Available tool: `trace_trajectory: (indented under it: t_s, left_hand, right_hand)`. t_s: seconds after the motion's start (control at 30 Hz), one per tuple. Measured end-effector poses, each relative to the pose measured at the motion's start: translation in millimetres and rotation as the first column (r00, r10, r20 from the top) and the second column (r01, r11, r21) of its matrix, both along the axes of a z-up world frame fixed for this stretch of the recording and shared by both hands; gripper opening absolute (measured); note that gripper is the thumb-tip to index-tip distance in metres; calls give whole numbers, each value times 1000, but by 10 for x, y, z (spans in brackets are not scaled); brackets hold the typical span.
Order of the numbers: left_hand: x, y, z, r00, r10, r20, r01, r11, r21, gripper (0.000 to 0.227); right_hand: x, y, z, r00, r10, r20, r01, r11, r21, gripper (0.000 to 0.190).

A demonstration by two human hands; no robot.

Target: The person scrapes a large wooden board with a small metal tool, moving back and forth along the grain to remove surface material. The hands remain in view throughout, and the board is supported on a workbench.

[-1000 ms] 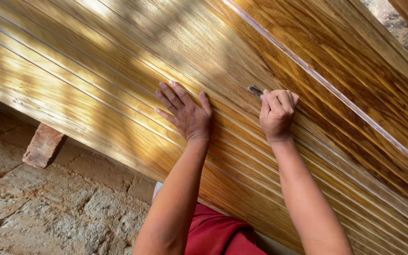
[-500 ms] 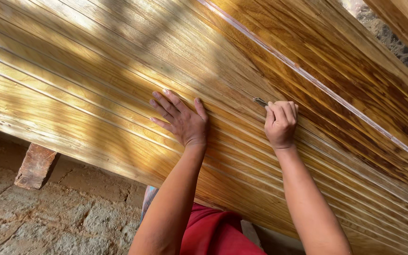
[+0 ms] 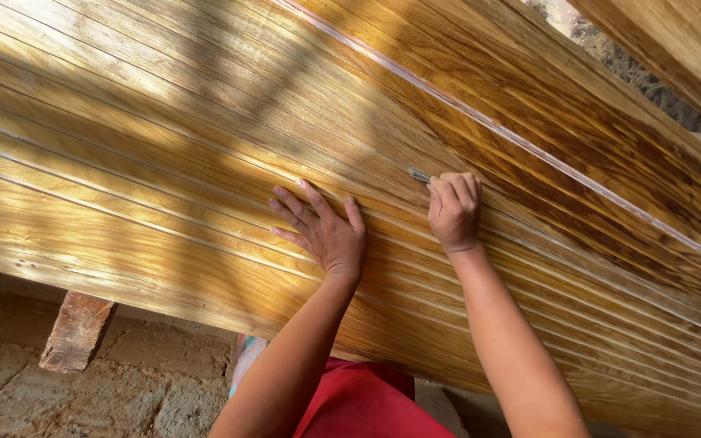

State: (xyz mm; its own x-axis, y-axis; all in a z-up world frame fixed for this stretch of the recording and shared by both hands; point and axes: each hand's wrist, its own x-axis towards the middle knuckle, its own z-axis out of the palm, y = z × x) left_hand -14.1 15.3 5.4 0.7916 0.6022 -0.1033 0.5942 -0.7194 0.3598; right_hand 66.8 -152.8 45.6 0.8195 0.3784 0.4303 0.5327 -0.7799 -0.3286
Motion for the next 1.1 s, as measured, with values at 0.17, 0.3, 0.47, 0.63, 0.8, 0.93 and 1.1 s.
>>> trace_trajectory:
  t_s: [0.17, 0.3, 0.47, 0.63, 0.8, 0.93, 1.1]
  left_hand:
    - [-105, 97, 113, 999, -44, -13, 42, 985, -165, 96]
    - [-113, 470, 266, 985, -133, 109, 157, 953, -261, 100]
    - [478, 1226, 252, 999, -2, -43, 3, 1000, 10, 94]
    - [796, 1281, 246, 968, 66, -244, -52, 997, 64, 83]
    - [742, 1199, 311, 948, 100, -301, -76, 993, 93, 85]
    - [929, 1266, 331, 956, 97, -277, -74, 993, 92, 87]
    - [852, 1256, 345, 957, 88, -276, -63, 993, 98, 86]
  right_hand:
    - [248, 686, -196, 998, 45, 44, -44, 999, -27, 6]
    - [495, 1243, -464, 1000, 26, -17, -26, 1000, 3, 8]
    - [551, 1113, -522, 997, 78, -31, -76, 995, 68, 14]
    - [119, -123, -10, 999, 40, 35, -41, 999, 18, 6]
    - [34, -377, -116, 992, -2, -130, 4, 1000, 20, 11]
    - [306, 41, -329, 994, 56, -95, -48, 995, 87, 12]
    - [221, -100, -47, 985, 85, -147, -77, 995, 60, 7]
